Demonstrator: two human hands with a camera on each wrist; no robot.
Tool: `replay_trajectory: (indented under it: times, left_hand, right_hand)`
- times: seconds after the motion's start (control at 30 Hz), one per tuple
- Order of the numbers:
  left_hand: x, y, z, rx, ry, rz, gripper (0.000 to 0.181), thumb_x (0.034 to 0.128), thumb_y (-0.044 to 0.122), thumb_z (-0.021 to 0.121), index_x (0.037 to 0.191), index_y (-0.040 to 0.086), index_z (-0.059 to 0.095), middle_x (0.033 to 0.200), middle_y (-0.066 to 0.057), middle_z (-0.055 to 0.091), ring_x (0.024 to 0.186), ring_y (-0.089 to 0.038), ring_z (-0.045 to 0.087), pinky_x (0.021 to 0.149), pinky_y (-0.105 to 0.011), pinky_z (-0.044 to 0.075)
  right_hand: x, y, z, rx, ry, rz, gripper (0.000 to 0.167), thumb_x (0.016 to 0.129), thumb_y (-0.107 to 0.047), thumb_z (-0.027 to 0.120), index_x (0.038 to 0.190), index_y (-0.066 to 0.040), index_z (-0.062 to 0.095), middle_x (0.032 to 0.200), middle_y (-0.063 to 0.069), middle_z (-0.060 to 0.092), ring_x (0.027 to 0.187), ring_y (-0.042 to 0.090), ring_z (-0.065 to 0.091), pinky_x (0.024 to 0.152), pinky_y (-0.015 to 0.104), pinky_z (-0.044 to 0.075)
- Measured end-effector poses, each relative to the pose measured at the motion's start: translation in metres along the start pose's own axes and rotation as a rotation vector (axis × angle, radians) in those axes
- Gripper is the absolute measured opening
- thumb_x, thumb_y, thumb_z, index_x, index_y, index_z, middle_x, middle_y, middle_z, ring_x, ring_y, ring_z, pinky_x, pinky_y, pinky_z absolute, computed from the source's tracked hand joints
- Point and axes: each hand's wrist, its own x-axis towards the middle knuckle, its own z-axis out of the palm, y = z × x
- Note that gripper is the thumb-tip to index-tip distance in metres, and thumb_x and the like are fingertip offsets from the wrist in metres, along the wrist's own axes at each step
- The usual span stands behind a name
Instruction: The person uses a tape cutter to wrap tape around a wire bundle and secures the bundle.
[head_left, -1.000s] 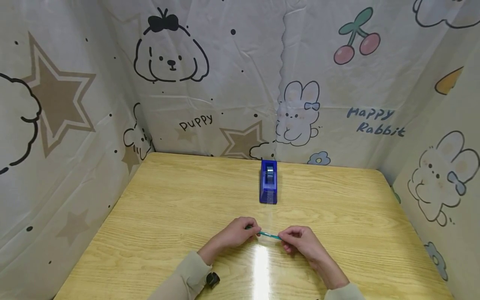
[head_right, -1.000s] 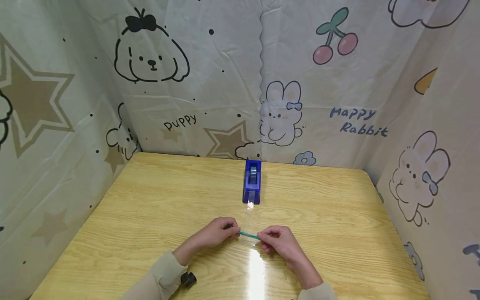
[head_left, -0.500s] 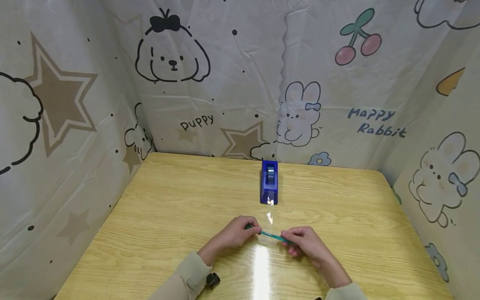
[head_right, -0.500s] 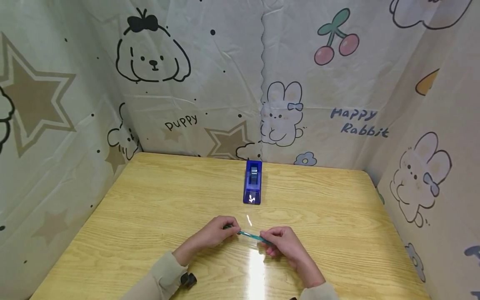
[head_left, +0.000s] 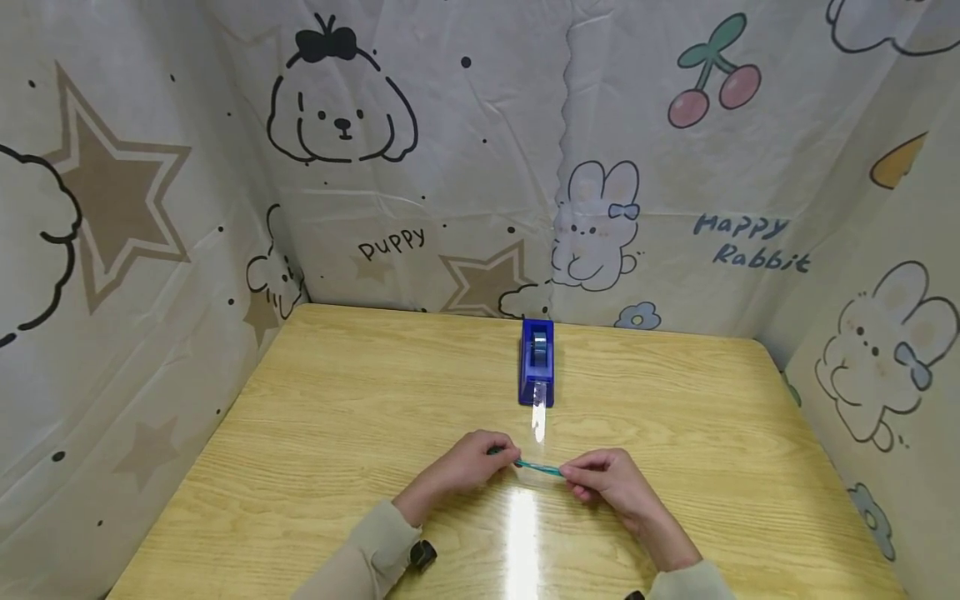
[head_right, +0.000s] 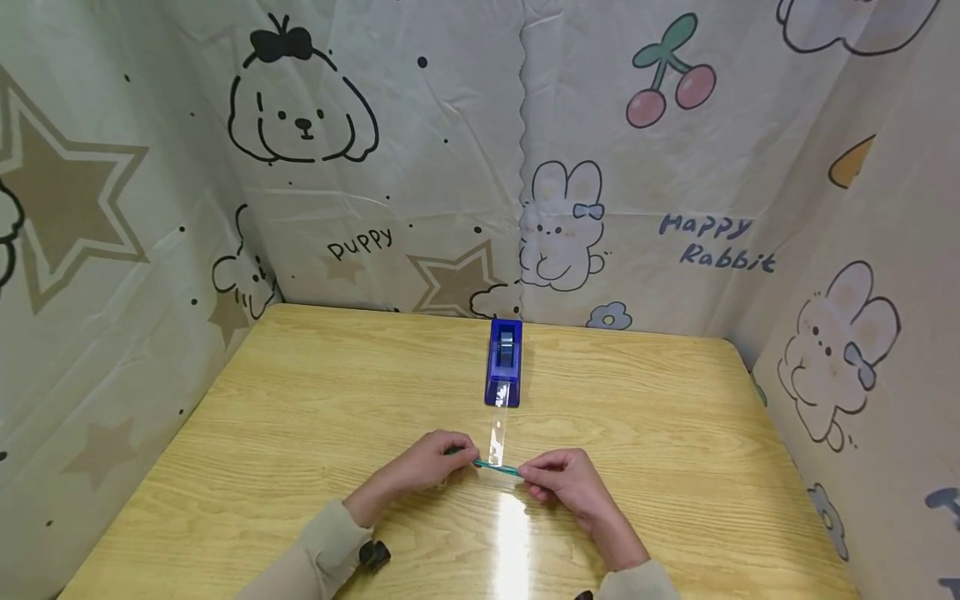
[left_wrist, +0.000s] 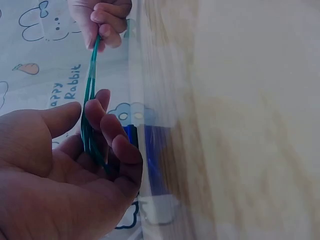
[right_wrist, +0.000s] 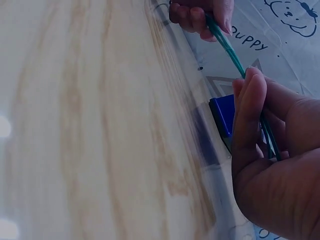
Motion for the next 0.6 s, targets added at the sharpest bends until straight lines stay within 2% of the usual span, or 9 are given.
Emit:
replay_trajectory:
  times: [0.23,0.37,0.43,0.6]
  left_hand:
    - [0.0039,-0.0021,-0.0041,-0.015,-0.026,-0.038,0.039,0.1074,0.032,0.058,0.088,0.001,0.073,0.069,-0.006,0.06,0.055,-0.01,0.042,0.052,-0.024,0.036]
    - [0.0049,0.0,-0.0044,0.009,-0.022,-0.035,0.038,0.1064,0.033,0.06,0.087,0.004,0.075,0.064,0.0,0.054,0.053,-0.01,0.04,0.052,-0.024,0.035]
    - [0.0052,0.0008,-0.0038,0.034,-0.018,-0.025,0.033,0.1061,0.031,0.061,0.088,0.007,0.076,0.067,0.0,0.056,0.057,-0.009,0.041,0.054,-0.024,0.036]
    - [0.0059,0.0016,-0.0017,0.086,0.0,0.009,0.025,0.1056,0.025,0.062,0.09,0.012,0.075,0.081,-0.009,0.067,0.065,-0.007,0.045,0.061,-0.022,0.038]
  right_hand:
    - [0.0021,0.0033,-0.0014,-0.03,0.02,-0.044,0.03,0.093,-0.002,0.075,0.11,0.022,0.068,0.073,0.002,0.074,0.063,0.005,0.064,0.062,0.02,0.055]
    - [0.0022,0.0031,-0.0018,-0.037,0.029,-0.05,0.031,0.092,-0.003,0.076,0.11,0.021,0.068,0.075,0.003,0.075,0.064,0.006,0.065,0.064,0.021,0.056]
    - [0.0021,0.0027,-0.0016,-0.041,0.029,-0.055,0.031,0.092,-0.004,0.076,0.109,0.021,0.069,0.076,0.004,0.075,0.065,0.007,0.065,0.065,0.022,0.056]
    - [0.0033,0.0015,-0.001,-0.033,0.024,-0.053,0.031,0.092,-0.004,0.077,0.108,0.02,0.069,0.077,0.004,0.075,0.066,0.008,0.066,0.065,0.023,0.057]
